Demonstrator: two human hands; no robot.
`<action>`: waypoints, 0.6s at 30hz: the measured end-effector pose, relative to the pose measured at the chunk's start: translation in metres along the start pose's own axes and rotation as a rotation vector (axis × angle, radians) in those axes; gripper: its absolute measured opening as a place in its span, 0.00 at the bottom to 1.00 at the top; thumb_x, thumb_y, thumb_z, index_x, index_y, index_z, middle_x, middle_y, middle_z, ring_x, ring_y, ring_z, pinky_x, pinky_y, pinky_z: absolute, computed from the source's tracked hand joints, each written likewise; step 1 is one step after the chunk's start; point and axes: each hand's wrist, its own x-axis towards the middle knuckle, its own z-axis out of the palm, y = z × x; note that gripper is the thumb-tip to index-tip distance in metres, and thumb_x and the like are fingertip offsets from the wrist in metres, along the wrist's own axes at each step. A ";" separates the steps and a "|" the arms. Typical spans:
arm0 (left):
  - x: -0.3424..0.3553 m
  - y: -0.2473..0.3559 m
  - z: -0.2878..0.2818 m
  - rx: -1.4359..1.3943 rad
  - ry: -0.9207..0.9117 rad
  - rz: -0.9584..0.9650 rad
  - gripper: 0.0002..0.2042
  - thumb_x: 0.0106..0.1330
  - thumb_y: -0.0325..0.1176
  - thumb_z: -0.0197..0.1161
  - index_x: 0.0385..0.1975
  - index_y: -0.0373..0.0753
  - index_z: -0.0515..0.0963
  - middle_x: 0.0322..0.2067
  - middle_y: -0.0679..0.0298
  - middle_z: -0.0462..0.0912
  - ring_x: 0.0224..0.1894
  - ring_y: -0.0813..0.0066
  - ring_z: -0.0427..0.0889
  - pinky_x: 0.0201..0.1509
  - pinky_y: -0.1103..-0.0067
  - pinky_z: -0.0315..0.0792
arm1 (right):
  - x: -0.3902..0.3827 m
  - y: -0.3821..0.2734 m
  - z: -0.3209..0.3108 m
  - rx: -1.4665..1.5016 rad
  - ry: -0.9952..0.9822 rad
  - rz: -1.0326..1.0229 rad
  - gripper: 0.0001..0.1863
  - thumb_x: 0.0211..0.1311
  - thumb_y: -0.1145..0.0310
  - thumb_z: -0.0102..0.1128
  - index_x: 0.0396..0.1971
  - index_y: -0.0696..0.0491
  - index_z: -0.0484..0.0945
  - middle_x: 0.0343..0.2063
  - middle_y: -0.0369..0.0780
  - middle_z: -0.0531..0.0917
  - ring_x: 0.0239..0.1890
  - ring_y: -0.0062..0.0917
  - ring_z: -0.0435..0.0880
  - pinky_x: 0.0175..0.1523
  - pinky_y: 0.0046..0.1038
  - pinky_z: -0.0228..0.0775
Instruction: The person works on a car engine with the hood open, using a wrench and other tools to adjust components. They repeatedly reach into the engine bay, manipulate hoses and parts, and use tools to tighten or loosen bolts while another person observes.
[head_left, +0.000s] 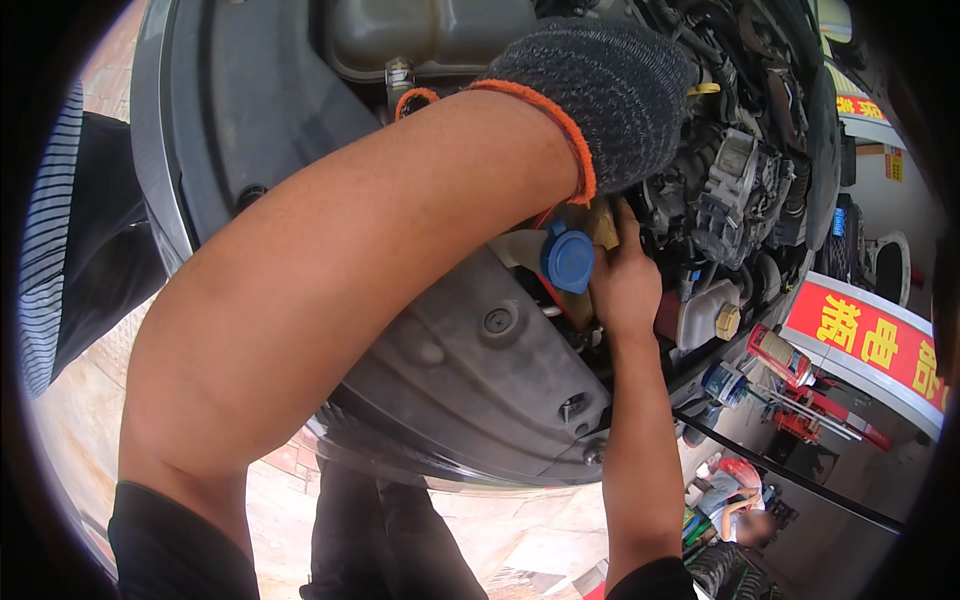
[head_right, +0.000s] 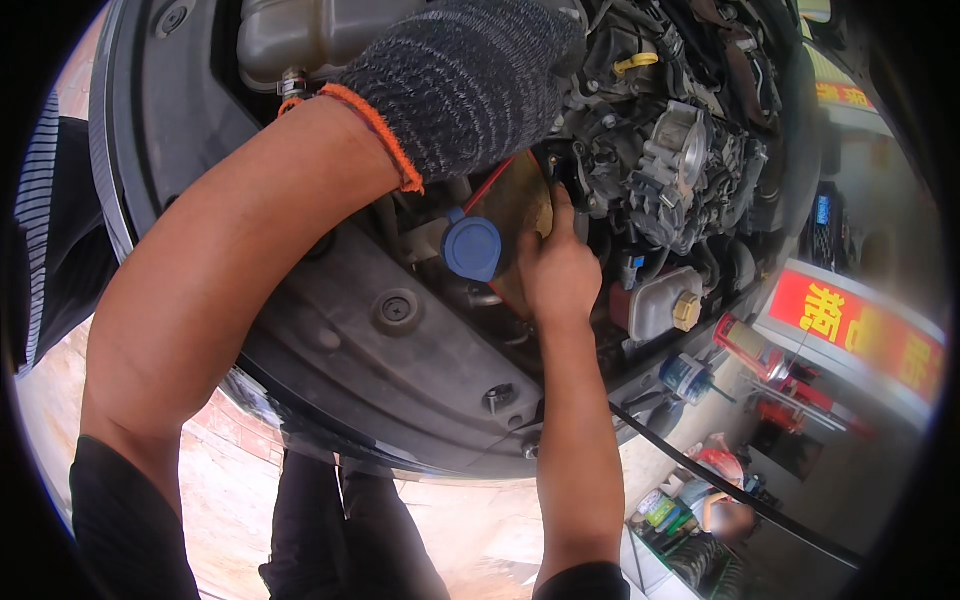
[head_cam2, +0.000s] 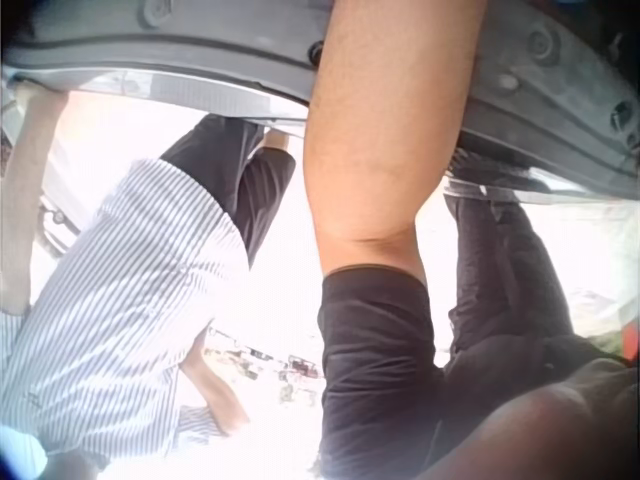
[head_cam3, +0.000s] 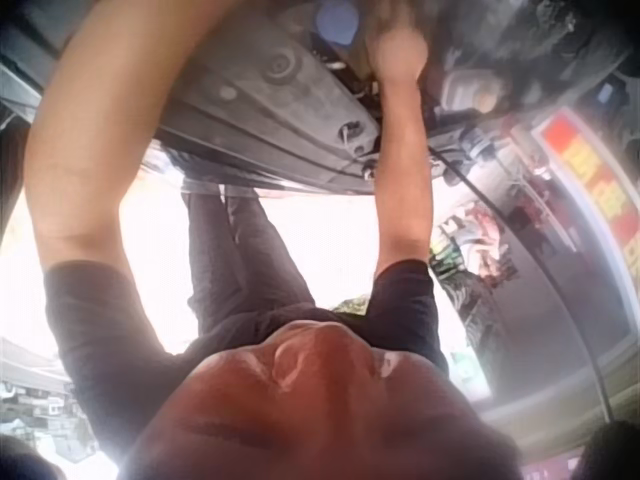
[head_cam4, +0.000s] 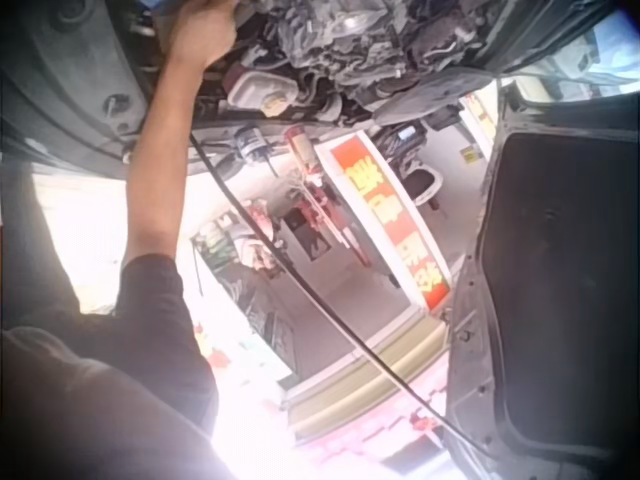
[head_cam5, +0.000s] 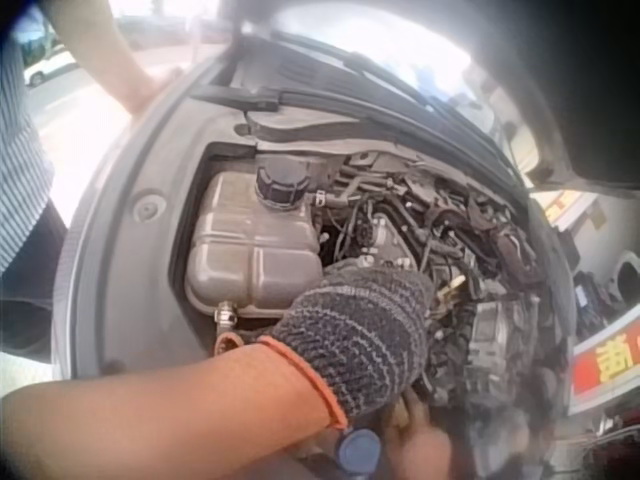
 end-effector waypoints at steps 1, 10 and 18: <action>0.001 -0.005 0.006 -0.005 0.015 0.026 0.13 0.56 0.34 0.61 0.38 0.38 0.86 0.38 0.50 0.86 0.39 0.53 0.87 0.45 0.62 0.80 | -0.002 0.000 -0.001 0.014 -0.008 0.020 0.36 0.60 0.58 0.57 0.69 0.47 0.60 0.21 0.52 0.83 0.25 0.49 0.84 0.34 0.48 0.77; -0.012 0.005 -0.005 -0.061 0.064 0.003 0.12 0.56 0.33 0.61 0.39 0.38 0.85 0.38 0.50 0.86 0.41 0.53 0.87 0.46 0.62 0.80 | 0.022 -0.013 -0.004 0.086 -0.058 0.088 0.36 0.60 0.58 0.55 0.69 0.50 0.59 0.27 0.55 0.84 0.33 0.51 0.85 0.41 0.48 0.77; -0.005 -0.016 0.004 -0.131 0.059 0.127 0.13 0.57 0.33 0.60 0.39 0.38 0.84 0.40 0.50 0.86 0.43 0.53 0.86 0.46 0.62 0.80 | 0.022 -0.019 -0.009 -0.041 -0.099 0.079 0.34 0.63 0.55 0.51 0.70 0.43 0.60 0.28 0.54 0.85 0.33 0.50 0.85 0.40 0.48 0.77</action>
